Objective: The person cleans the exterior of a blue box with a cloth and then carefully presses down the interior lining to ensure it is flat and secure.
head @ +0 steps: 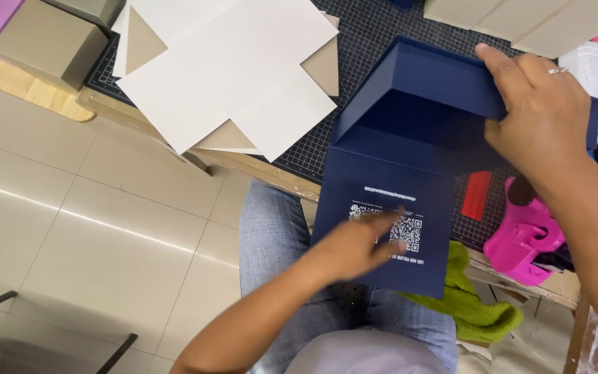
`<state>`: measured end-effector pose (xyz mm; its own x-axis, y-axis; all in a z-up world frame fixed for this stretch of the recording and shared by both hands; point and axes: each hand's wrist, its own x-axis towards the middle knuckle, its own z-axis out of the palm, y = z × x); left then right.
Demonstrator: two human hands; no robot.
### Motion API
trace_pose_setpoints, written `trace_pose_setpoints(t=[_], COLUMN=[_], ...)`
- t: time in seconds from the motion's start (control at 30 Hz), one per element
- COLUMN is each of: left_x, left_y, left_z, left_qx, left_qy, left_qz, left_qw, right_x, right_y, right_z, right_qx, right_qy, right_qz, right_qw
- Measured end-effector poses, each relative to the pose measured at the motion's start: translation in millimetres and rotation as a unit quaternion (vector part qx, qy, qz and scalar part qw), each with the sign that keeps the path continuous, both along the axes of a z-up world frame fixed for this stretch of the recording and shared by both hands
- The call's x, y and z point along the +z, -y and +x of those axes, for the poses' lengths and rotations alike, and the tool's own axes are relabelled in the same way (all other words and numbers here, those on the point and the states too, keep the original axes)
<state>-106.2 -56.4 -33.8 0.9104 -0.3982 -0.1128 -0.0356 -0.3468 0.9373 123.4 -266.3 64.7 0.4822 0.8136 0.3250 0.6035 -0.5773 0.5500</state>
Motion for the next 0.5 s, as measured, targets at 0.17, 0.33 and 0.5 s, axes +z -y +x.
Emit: trace_pose_setpoints(t=[0.17,0.33,0.5], left_x=[-107.1,-128.4,-115.6], left_y=[36.8,38.6,16.5], left_z=[72.1,100.1,104.6], left_qx=[0.130,0.119,0.199], left_qy=[0.215,0.179,0.282], left_qz=[0.285,0.456,0.460], left_qw=[0.925,0.863,0.818], right_x=[2.7,8.7,16.8], right_y=[-2.8,-10.6,-20.4], right_z=[-4.9,-9.1,-16.9], right_qx=[0.013,0.015,0.027], right_qy=[0.006,-0.008,-0.043], right_qz=[0.009,0.027,0.048], right_qw=[1.000,0.999,0.998])
